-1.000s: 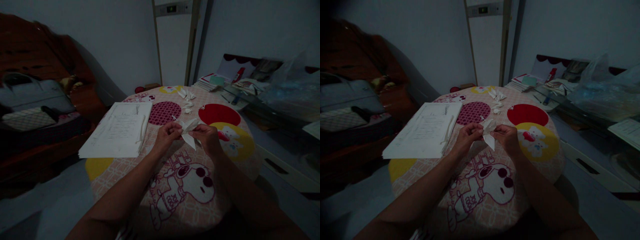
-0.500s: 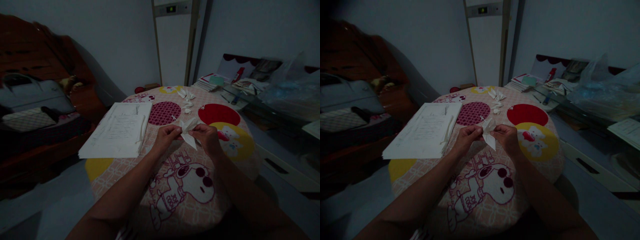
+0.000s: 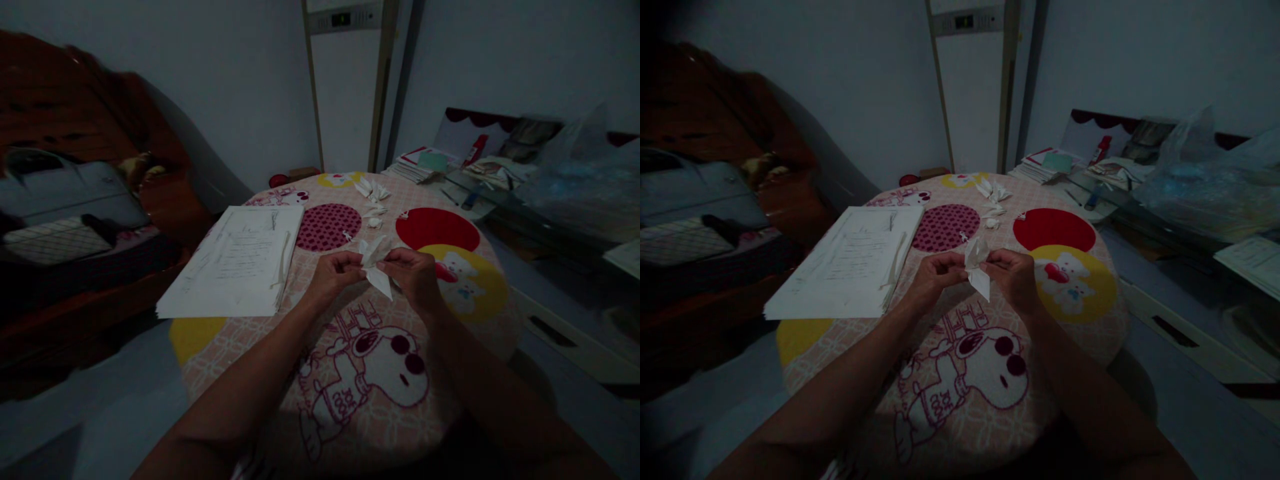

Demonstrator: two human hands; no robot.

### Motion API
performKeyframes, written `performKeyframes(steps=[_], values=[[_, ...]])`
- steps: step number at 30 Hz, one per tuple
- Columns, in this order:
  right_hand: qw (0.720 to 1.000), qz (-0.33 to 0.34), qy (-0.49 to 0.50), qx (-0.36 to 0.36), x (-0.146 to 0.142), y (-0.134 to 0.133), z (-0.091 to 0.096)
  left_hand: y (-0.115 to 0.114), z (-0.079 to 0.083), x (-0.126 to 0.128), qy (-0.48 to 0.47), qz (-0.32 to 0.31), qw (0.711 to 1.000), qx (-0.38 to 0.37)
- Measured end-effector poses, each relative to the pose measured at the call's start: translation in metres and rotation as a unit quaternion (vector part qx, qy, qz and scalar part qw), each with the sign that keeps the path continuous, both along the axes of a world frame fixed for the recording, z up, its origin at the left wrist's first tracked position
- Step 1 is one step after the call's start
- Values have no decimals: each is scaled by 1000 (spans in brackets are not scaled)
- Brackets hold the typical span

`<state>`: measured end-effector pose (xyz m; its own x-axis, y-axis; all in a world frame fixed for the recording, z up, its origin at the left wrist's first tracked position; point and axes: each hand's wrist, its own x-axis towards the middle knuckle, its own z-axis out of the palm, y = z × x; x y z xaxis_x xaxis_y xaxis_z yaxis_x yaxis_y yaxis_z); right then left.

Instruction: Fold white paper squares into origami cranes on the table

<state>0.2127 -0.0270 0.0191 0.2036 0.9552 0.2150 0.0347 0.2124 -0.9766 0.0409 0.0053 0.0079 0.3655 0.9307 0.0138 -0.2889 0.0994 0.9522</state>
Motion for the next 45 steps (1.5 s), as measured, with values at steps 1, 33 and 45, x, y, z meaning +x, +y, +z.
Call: performKeyframes(steps=[1,33,45], values=[[1000,-1,1,2,0,0,0,0,0,1,2,4,1000,-1],[989,-4,-112,97,1,0,-10,-6,0,7,-18,20,999,-36],[989,-37,-122,80,-1,-3,-13,-13,0,12,7,47,998,31]])
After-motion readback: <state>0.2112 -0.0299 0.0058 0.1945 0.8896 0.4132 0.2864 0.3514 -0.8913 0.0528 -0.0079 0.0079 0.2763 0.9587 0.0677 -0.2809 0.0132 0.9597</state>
